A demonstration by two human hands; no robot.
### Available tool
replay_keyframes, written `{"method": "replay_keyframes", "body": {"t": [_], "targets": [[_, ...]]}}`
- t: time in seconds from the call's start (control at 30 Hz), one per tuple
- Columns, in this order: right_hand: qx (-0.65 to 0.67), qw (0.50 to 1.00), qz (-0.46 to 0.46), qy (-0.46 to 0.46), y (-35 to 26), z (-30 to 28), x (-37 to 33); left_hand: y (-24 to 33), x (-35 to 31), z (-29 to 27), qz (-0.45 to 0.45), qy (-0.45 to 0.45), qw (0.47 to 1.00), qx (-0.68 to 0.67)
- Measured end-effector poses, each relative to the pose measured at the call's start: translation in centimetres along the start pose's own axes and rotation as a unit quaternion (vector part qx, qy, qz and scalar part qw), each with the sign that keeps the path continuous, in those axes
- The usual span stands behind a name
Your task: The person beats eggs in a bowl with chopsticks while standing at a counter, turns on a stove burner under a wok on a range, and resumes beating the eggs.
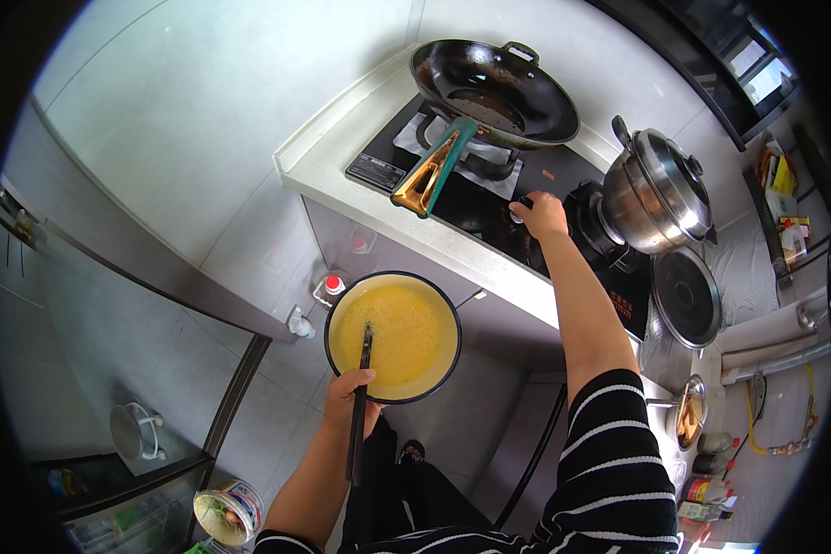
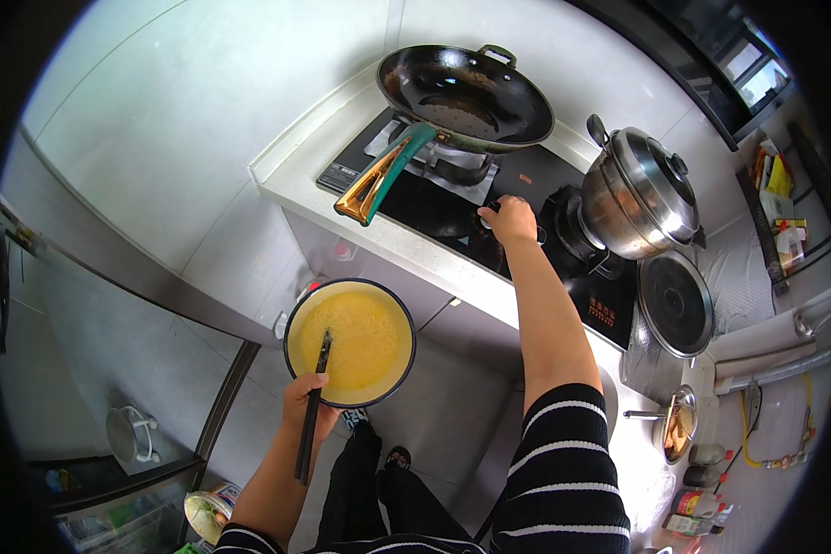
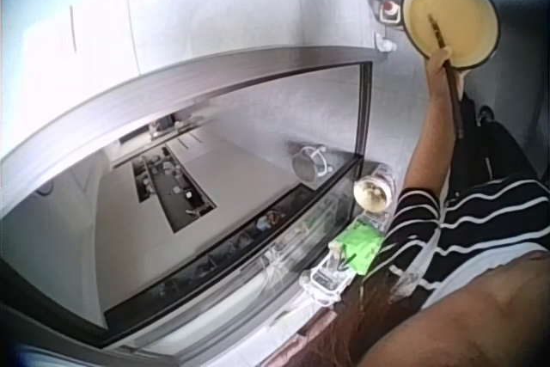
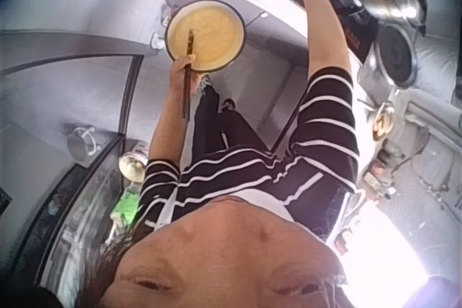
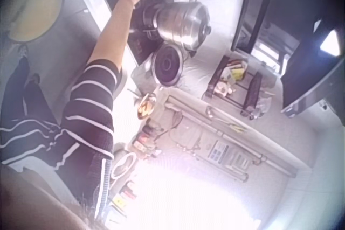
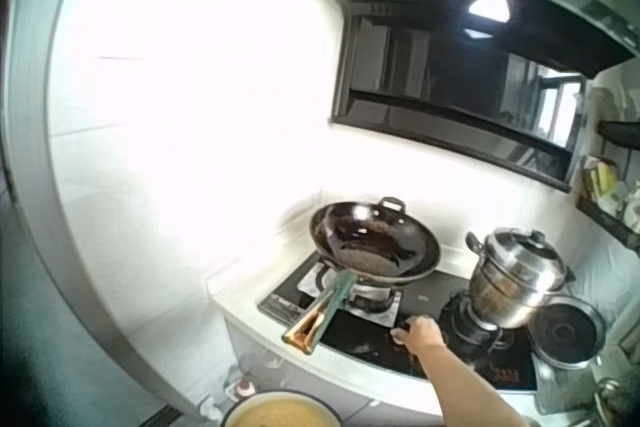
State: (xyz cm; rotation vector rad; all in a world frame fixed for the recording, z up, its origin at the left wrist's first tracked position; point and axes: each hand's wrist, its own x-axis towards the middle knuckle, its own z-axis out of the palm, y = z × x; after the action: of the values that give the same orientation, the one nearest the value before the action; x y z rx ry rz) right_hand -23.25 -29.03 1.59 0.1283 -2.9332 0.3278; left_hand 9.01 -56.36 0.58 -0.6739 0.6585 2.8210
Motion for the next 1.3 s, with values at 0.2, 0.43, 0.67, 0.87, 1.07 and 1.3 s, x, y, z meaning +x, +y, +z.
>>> {"method": "replay_keyframes", "body": {"t": [0.2, 0.43, 0.67, 0.87, 1.07, 1.3], "targets": [[0.004, 1.000, -0.016, -0.018, -0.4, -0.4, 0.1, -0.4, 0.4, -1.7, 0.001, -0.038, 0.999, -0.022], [0.000, 1.000, -0.021, -0.018, -0.3, -0.1, 0.3, -0.1, 0.3, -1.1, -0.012, -0.031, 0.999, -0.007], [0.000, 0.999, -0.005, 0.033, -0.2, -0.4, -1.0, -0.6, -0.1, -1.8, -0.026, -0.043, 0.998, -0.039], [0.243, 0.951, -0.106, 0.160, -5.5, -9.1, -12.8, -0.6, -1.5, 0.9, -0.037, -0.059, 0.998, 0.005], [0.267, 0.867, -0.418, 0.049, -10.7, -18.6, -26.2, -2.1, -2.7, 8.2, -0.051, -0.075, 0.993, 0.071], [0.210, 0.871, -0.443, 0.015, -11.8, -23.4, -27.4, -4.3, -3.7, 14.2, 0.062, -0.251, 0.943, 0.211]]}}
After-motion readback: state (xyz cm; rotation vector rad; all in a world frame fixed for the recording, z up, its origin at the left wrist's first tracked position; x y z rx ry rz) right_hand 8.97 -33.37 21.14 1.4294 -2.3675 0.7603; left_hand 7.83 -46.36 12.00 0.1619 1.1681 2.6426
